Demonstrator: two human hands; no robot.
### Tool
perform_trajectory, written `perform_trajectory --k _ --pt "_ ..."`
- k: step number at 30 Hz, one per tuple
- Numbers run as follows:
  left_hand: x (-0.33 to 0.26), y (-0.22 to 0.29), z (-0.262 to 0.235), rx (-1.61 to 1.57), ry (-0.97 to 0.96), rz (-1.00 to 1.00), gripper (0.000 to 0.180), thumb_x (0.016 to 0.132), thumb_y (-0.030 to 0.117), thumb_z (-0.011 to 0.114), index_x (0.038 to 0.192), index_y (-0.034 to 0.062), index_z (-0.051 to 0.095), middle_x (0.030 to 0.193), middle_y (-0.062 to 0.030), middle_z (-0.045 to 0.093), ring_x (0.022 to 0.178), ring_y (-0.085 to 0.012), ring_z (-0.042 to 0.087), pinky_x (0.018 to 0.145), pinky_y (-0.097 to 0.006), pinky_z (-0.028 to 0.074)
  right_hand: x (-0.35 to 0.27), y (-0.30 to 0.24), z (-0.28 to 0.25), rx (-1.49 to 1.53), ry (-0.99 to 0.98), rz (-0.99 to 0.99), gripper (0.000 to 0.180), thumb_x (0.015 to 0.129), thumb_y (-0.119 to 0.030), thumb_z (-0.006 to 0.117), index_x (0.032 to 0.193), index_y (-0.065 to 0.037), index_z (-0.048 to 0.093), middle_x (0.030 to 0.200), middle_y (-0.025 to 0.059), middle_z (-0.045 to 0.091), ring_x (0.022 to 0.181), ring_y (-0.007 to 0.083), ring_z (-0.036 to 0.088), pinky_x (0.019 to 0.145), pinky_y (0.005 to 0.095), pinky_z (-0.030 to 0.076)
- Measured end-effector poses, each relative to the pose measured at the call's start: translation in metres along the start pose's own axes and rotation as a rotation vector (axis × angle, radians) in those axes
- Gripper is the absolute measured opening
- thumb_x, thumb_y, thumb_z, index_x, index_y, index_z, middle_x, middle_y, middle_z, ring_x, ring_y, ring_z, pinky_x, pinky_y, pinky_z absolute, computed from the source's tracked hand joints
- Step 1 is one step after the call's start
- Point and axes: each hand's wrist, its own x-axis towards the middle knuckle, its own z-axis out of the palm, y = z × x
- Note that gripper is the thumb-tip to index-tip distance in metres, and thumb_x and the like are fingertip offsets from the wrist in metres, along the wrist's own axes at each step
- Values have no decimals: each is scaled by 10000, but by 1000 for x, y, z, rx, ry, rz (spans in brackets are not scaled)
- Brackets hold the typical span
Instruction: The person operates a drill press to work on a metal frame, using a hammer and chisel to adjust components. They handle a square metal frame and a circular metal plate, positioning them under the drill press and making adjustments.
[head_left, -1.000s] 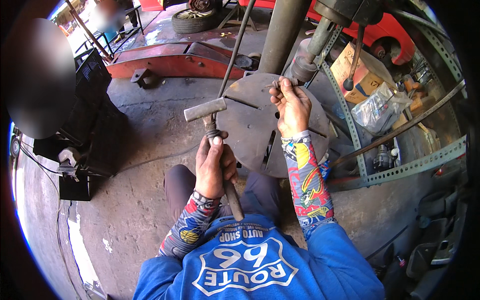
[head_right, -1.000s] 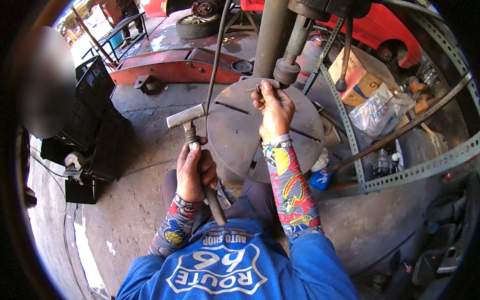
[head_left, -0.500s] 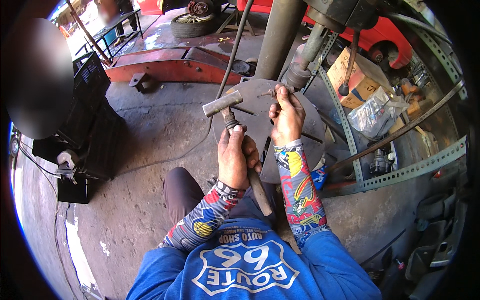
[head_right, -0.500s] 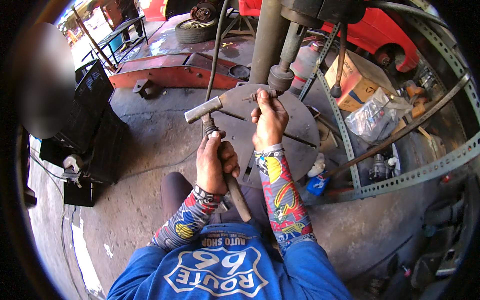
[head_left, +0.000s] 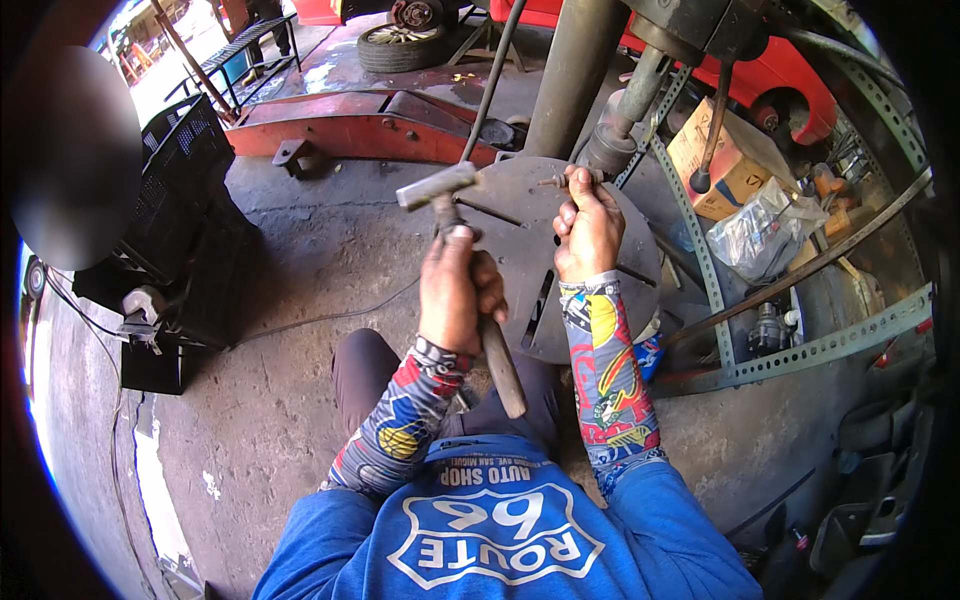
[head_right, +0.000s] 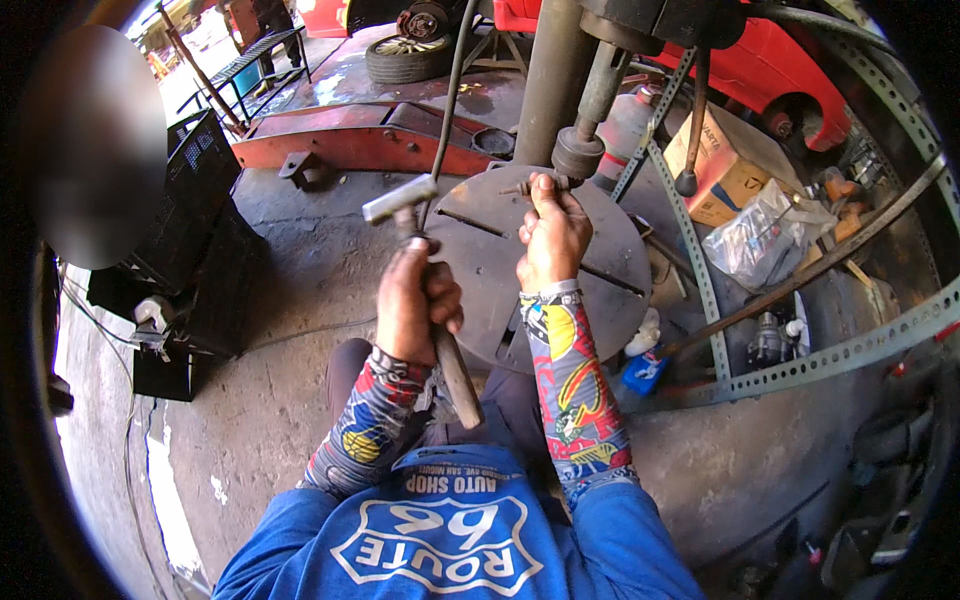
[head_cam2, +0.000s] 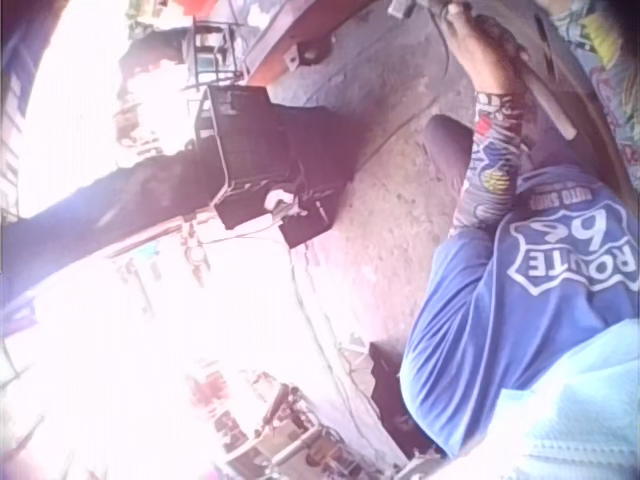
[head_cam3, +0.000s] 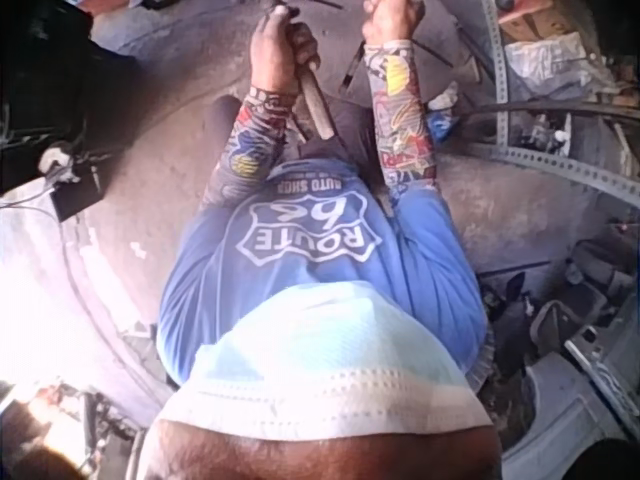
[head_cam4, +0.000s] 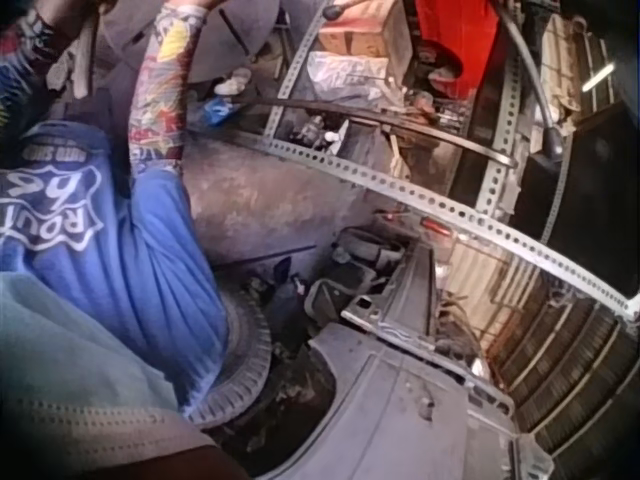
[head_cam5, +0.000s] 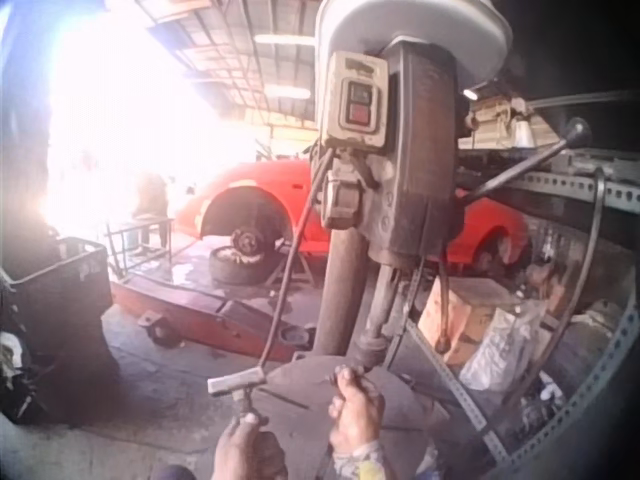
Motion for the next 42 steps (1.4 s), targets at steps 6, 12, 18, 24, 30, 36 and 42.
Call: perform_trajectory --k 6,12,18,24,30,36,42 --pt "0 -22 23 4 71 -29 239 988 349 483 1069 126 464 643 22 390 420 -102 356 363 -283 372 1 0 4 -32 32 -21 197 930 -228 677 1007 -47 669 891 -5 663 542 19 419 449 176 342" --pt "4 -18 8 -128 13 -66 253 987 361 453 1098 133 466 653 29 385 436 -93 358 377 -284 361 -2 0 3 -95 44 -68 207 928 -235 679 1015 -47 685 903 -23 662 580 14 455 456 153 356" --pt "1 -16 30 -174 97 -60 133 981 265 489 1014 148 435 683 21 407 490 -99 407 424 -282 418 -2 -4 9 -59 92 -28 188 918 -206 691 969 -26 708 773 -27 638 521 15 418 434 166 313" --pt "-4 -14 11 -137 -140 -46 121 980 241 497 998 137 436 636 37 380 427 -74 359 361 -263 385 0 -1 -1 -84 76 -39 203 915 -222 692 980 -30 701 793 -34 629 540 16 422 438 172 315" --pt "4 -22 21 -31 239 120 239 994 257 478 878 48 473 649 -80 537 440 -183 498 382 -319 439 7 5 -3 -83 12 40 231 948 -261 648 1101 -87 644 752 -96 454 556 4 331 435 176 277" --pt "-8 -31 34 -176 -37 -139 164 987 266 500 947 124 426 671 2 438 458 -106 415 398 -292 417 4 1 1 -102 0 2 251 954 -265 631 1115 -74 647 774 -95 510 563 6 368 429 175 289" --pt "-2 -19 24 -237 242 -55 200 993 301 505 961 135 399 667 -6 441 474 -114 425 408 -300 410 1 5 3 -46 29 -9 305 961 -293 623 1154 -57 627 816 -77 546 570 10 391 439 181 305"
